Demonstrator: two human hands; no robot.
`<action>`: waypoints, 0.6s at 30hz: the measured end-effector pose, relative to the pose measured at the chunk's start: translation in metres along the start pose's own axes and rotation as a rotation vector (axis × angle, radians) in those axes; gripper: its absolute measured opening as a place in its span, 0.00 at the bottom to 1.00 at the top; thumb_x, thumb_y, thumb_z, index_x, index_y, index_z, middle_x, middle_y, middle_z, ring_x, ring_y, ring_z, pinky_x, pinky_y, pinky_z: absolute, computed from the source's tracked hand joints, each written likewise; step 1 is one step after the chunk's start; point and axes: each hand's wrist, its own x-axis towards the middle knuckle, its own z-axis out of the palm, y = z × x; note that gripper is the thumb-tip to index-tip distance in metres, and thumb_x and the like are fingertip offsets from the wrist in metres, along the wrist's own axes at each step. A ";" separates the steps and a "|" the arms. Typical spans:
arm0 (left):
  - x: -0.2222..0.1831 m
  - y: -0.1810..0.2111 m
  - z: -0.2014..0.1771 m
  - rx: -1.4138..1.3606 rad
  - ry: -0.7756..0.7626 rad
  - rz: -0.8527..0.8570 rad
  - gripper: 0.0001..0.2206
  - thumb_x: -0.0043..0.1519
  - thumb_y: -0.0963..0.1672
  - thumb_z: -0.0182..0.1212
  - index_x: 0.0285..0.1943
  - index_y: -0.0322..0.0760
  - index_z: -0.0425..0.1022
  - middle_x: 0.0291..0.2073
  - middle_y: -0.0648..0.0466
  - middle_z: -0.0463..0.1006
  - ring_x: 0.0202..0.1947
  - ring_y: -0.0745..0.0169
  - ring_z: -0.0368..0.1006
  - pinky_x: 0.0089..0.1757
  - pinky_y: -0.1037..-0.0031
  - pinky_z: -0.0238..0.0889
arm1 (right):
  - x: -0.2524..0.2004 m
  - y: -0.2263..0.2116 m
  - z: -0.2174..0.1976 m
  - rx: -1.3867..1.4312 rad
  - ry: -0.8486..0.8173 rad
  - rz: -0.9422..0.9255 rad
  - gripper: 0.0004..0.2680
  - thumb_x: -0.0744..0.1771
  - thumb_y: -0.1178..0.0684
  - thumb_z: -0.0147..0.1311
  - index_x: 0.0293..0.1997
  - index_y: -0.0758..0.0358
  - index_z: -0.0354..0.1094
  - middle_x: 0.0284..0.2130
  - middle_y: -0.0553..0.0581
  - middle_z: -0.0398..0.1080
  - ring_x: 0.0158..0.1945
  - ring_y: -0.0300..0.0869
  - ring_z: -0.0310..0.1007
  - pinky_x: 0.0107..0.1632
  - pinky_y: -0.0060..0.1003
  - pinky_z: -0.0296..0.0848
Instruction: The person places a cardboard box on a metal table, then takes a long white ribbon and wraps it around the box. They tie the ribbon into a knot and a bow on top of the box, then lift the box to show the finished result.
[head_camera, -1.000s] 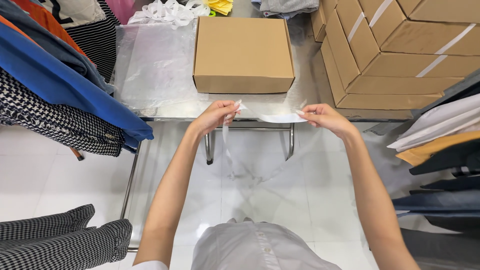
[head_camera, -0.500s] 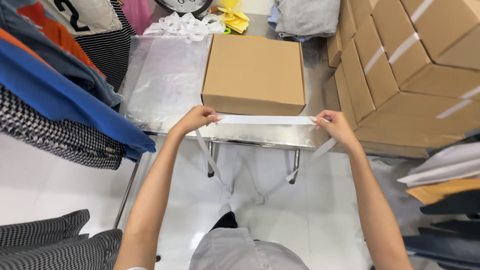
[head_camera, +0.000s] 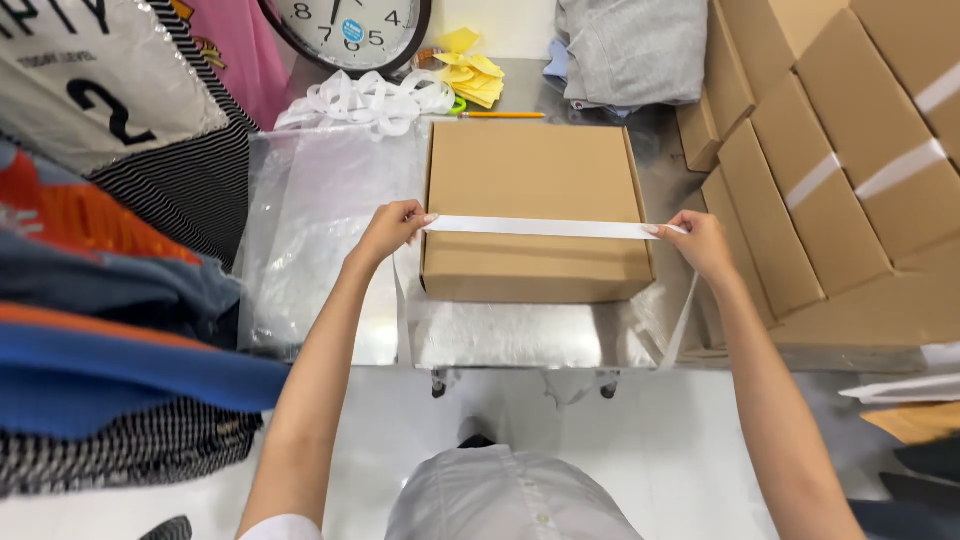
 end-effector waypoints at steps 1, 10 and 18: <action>0.018 -0.010 -0.002 -0.002 -0.003 0.001 0.06 0.62 0.45 0.66 0.36 0.40 0.80 0.18 0.54 0.76 0.18 0.66 0.74 0.25 0.77 0.68 | 0.016 0.006 0.004 -0.002 0.001 0.002 0.06 0.63 0.45 0.67 0.34 0.52 0.77 0.19 0.50 0.73 0.25 0.39 0.64 0.32 0.30 0.56; 0.112 -0.066 -0.003 -0.088 0.015 -0.142 0.06 0.63 0.45 0.66 0.38 0.38 0.79 0.22 0.53 0.81 0.22 0.67 0.76 0.30 0.76 0.70 | 0.102 0.008 0.030 -0.042 -0.003 0.152 0.10 0.60 0.45 0.69 0.37 0.56 0.79 0.26 0.54 0.74 0.34 0.46 0.72 0.39 0.33 0.65; 0.133 -0.070 -0.011 -0.512 -0.092 -0.339 0.07 0.60 0.40 0.65 0.42 0.27 0.75 0.28 0.50 0.76 0.26 0.71 0.69 0.28 0.84 0.63 | 0.153 0.038 0.041 0.285 -0.242 0.255 0.07 0.62 0.49 0.64 0.36 0.61 0.76 0.25 0.51 0.70 0.34 0.36 0.65 0.36 0.28 0.62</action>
